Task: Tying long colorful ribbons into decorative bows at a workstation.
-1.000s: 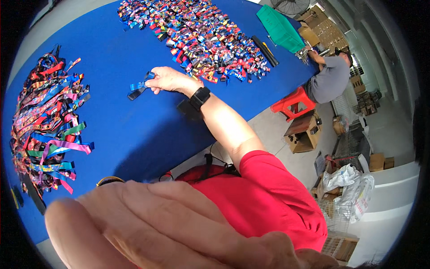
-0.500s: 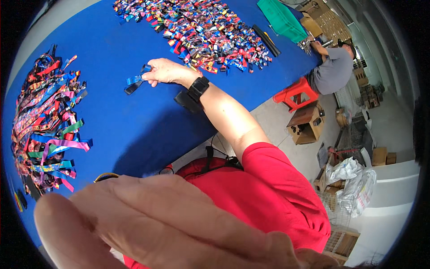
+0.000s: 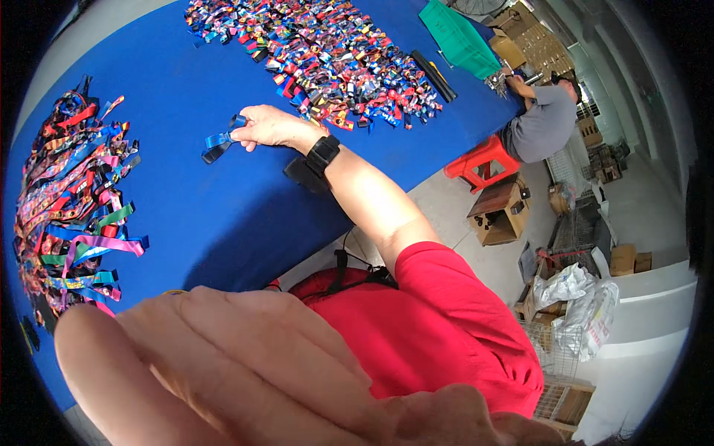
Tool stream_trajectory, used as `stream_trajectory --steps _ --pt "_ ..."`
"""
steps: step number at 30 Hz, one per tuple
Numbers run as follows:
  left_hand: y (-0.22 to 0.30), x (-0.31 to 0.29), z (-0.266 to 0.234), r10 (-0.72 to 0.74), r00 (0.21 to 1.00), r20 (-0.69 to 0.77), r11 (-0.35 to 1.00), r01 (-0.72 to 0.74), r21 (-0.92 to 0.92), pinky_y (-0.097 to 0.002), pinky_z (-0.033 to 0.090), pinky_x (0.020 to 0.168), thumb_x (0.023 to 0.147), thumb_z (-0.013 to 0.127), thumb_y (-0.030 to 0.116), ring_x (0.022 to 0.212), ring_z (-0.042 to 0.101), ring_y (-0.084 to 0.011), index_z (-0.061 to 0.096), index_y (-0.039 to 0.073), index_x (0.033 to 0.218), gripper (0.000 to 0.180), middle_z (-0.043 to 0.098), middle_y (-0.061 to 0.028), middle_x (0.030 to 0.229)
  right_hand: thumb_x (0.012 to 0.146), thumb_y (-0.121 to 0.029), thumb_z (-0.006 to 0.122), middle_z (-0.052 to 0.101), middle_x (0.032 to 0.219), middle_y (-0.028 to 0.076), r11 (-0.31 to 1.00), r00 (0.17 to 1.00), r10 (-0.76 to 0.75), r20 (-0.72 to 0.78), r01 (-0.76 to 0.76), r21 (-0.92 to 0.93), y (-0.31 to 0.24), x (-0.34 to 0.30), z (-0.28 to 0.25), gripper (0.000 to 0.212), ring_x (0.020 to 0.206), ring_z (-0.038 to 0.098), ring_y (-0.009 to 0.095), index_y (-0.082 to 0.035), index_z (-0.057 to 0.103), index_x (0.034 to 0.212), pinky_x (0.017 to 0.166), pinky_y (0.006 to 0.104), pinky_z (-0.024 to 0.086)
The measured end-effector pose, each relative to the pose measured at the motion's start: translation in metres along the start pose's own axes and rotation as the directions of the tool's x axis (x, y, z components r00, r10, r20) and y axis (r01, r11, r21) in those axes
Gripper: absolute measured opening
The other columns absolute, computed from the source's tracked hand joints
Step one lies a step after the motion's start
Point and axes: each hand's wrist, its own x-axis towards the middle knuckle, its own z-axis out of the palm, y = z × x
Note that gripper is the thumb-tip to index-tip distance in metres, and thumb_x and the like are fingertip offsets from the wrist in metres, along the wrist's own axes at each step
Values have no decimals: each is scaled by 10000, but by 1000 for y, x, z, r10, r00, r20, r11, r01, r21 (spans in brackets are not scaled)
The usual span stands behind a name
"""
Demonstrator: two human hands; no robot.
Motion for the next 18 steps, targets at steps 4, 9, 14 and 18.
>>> stream_trajectory --steps 4,9,14,18 --pt "-1 0 1 2 1000 5 1000 -2 -9 -465 576 664 1053 384 258 745 647 -348 425 40 1037 222 658 -206 851 899 -218 699 666 806 88 1000 1000 18 0 -18 -11 2 -2 -3 268 676 650 129 24 591 941 629 262 532" --pt "-1 3 5 8 1000 11 1000 -8 -11 -464 576 661 1054 379 252 744 646 -344 424 43 1041 214 658 -200 852 901 -217 697 665 810 93 1000 1000 3 7 -3 -8 1 -2 -2 272 680 651 130 29 587 938 627 263 533" --pt "-6 7 3 2 1000 13 1000 -2 -25 -464 576 659 1056 374 247 744 645 -340 423 47 1046 206 658 -194 852 904 -216 692 664 817 98 1000 1000 13 0 -13 -28 2 -5 -6 273 680 653 132 32 583 939 630 265 536" --pt "4 5 16 17 1000 6 1000 -17 -4 -464 577 657 1057 370 243 743 644 -337 423 50 1049 200 659 -189 853 905 -216 691 663 813 97 999 1000 -6 17 6 -41 -7 -2 2 274 681 655 135 32 581 947 631 268 537"
